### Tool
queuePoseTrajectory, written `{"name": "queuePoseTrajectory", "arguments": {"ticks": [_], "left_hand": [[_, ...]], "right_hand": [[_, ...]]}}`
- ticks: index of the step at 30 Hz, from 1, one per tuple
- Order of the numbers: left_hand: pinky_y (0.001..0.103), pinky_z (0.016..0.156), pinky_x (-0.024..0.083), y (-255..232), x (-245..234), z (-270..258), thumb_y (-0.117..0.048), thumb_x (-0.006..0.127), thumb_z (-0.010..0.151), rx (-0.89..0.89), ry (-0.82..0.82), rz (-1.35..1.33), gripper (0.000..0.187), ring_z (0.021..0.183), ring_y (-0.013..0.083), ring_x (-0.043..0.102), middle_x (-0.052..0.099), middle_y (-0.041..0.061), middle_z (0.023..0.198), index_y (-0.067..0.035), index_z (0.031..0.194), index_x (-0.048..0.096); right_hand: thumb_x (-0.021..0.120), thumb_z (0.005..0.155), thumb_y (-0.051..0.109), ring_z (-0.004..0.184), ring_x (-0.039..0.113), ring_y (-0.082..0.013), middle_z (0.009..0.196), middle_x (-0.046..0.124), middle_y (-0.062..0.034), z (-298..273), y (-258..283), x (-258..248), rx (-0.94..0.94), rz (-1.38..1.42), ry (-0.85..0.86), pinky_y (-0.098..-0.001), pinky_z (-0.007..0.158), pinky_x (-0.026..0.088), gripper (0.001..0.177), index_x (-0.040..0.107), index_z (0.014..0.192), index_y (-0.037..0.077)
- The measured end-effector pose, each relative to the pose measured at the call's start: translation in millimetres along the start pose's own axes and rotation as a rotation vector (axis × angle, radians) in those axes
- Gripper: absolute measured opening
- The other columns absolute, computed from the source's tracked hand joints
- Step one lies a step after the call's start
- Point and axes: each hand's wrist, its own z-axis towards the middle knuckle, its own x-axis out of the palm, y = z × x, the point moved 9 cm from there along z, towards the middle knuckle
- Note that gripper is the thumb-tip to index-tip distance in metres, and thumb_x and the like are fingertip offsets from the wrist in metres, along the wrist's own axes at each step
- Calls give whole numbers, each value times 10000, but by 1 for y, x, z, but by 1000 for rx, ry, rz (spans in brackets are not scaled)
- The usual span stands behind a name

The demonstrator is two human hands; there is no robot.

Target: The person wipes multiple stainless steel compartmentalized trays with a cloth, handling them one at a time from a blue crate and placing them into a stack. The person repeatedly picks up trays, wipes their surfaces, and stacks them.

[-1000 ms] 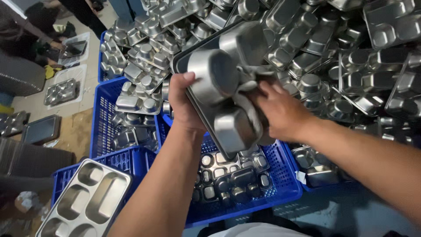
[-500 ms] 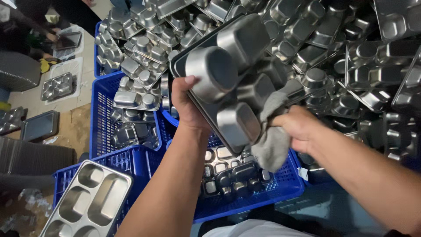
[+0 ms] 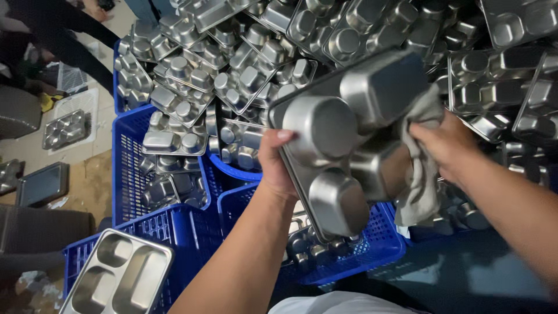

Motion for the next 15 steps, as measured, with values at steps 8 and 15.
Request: {"name": "queuePoseTrajectory", "arguments": {"ticks": [8,15], "left_hand": [[513,946,551,3,-7,-13,-521,632,672,-122,-162,-3,852,1129,385,660,673,216,1247,-52,1381,576],[525,1021,532,41,10,4,-475,646,716,-216,-11,-15,853,1176,386,637,634,219,1314,-34,1440,549]], "right_hand": [[546,975,357,855,701,-266,990,723,-109,-18,-43,-23,331,325,41,-447,705,580,372,646,1198,77],[519,1057,547,1202,618,-227,1323,628,-94,-26,8,-82,-75,550,-187,-436,1069,490,512,579,1340,125]]}}
